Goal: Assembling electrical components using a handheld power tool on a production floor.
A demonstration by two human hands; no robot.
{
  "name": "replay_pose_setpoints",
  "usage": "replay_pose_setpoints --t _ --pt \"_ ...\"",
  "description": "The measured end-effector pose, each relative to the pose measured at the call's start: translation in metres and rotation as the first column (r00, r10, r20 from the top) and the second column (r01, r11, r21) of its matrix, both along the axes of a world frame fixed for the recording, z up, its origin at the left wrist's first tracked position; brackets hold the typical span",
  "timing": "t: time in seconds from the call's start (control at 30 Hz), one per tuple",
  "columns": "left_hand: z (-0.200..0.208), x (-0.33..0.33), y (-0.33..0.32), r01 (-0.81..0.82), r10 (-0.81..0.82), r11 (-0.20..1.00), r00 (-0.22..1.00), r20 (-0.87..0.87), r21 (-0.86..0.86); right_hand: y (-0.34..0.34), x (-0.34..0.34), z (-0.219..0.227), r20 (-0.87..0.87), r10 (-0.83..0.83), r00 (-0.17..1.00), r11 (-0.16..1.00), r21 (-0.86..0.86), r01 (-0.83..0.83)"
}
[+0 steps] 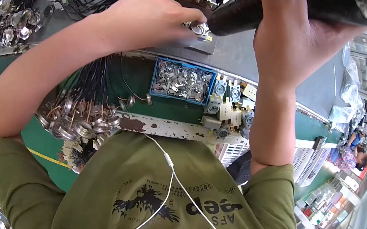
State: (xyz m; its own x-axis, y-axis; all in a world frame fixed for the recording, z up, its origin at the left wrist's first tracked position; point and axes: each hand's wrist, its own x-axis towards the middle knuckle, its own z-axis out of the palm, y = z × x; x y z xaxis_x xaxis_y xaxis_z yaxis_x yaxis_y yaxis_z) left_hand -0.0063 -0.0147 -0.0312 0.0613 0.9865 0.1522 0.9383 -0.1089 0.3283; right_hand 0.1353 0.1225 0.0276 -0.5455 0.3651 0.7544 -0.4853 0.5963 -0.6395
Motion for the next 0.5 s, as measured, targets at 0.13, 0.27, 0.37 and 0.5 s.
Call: replay_pose_setpoints --t 0.13,0.27,0.37,0.5 --pt "0.002 0.005 -0.002 -0.045 0.045 0.994 0.999 -0.002 -0.1 -0.024 0.0 0.007 -0.089 -0.08 0.993 0.995 -0.062 0.075" --pt "0.0 0.009 -0.005 -0.04 0.038 0.995 0.999 -0.02 -0.091 -0.032 0.001 0.016 0.058 -0.113 0.992 0.986 -0.117 0.119" --pt "-0.002 0.01 -0.004 -0.042 0.04 0.997 0.999 -0.033 -0.061 -0.023 0.006 0.01 0.072 -0.137 0.988 0.98 -0.137 0.146" --pt "-0.009 0.006 -0.003 -0.015 0.015 1.0 0.997 -0.071 0.004 -0.018 0.012 0.002 0.079 -0.171 0.982 0.968 -0.173 0.182"
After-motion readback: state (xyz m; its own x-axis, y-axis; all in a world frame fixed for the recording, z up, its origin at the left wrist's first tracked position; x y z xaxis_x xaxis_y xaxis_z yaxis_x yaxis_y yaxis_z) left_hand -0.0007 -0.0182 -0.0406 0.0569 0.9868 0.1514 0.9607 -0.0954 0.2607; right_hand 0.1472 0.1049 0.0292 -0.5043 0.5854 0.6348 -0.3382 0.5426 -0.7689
